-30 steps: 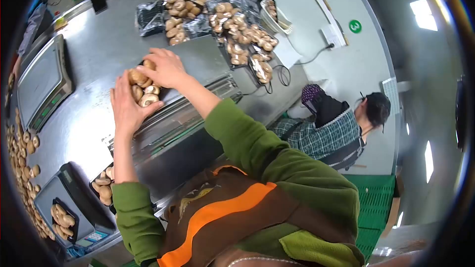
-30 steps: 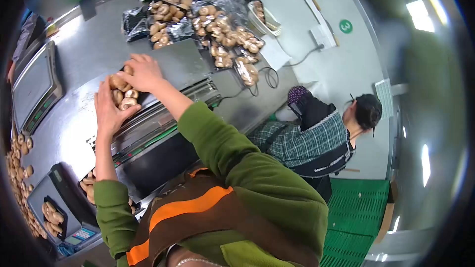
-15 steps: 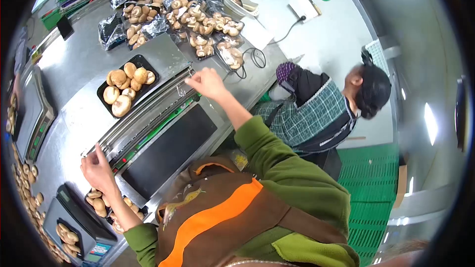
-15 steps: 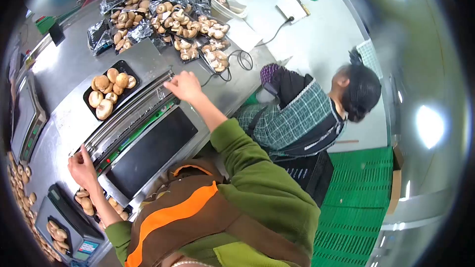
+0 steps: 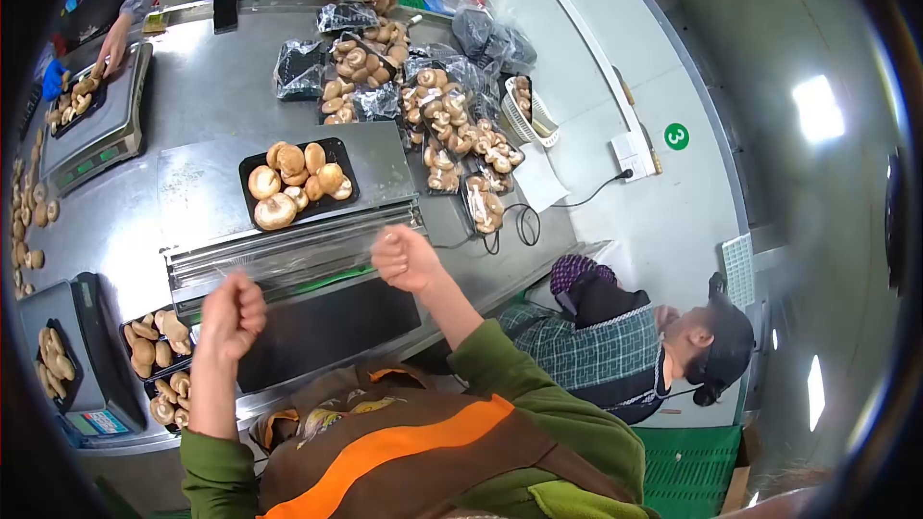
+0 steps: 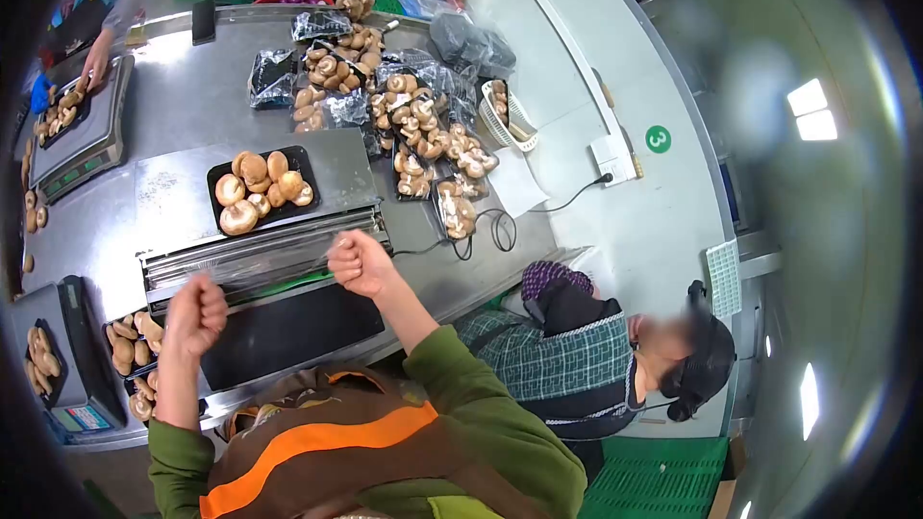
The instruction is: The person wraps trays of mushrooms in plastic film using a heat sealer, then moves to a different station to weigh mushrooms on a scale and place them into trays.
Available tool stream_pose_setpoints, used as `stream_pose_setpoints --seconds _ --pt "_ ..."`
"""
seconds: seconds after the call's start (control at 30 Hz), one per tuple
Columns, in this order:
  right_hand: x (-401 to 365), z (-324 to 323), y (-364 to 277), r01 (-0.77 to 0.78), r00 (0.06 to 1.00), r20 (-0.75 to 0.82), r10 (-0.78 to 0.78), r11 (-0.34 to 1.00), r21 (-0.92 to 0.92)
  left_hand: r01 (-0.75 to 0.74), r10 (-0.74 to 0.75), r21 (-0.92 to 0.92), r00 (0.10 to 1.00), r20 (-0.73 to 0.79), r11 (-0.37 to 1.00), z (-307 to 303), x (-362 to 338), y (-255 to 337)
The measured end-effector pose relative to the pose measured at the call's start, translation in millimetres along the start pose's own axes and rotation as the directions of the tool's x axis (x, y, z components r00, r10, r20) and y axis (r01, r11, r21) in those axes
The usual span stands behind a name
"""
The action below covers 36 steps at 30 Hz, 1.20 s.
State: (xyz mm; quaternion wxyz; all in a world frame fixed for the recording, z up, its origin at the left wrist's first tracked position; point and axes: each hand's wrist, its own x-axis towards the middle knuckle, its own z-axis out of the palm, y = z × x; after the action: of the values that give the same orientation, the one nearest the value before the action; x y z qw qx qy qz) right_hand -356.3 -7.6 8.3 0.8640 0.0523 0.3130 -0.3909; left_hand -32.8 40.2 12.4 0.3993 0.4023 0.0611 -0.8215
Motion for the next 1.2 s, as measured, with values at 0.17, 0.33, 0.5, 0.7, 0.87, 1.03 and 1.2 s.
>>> stream_pose_setpoints --seconds 0.17,0.33,0.5,0.7,0.87,1.03,1.2 --pt "4.0 99.0 -76.1 0.353 0.81 0.468 -0.354 0.931 0.093 -0.667 0.574 -0.004 0.639 0.512 0.745 78.9 -42.4 77.4" --pt "112.2 143.3 -115.0 0.765 0.643 0.481 -0.596 0.483 -0.425 -0.838 0.707 0.54 0.428 0.563 0.078 103.3 64.3 137.7" --pt "183.9 67.6 -101.3 0.44 0.828 0.319 -0.462 0.18 -0.88 -0.419 0.538 0.727 0.491 0.685 -0.544 53.3 127.9 115.6" --pt "165.6 61.9 -92.9 0.29 0.752 0.362 -0.551 -0.217 -0.932 -0.558 0.586 0.695 0.4 0.704 -0.454 56.2 109.6 99.3" --pt "122.2 77.9 -92.5 0.039 0.891 0.148 -0.43 -0.251 -0.967 -0.6 0.563 0.798 0.639 0.523 -0.06 58.7 95.2 98.3" --pt "95.6 42.5 -82.0 0.115 0.962 0.055 -0.266 0.215 -0.97 -0.364 0.425 0.906 0.871 0.247 0.218 32.8 80.2 110.7" --pt "85.5 38.2 -56.3 0.16 0.844 0.069 -0.532 0.128 -0.979 -0.379 0.703 0.925 0.66 0.265 0.007 23.8 87.8 75.4"
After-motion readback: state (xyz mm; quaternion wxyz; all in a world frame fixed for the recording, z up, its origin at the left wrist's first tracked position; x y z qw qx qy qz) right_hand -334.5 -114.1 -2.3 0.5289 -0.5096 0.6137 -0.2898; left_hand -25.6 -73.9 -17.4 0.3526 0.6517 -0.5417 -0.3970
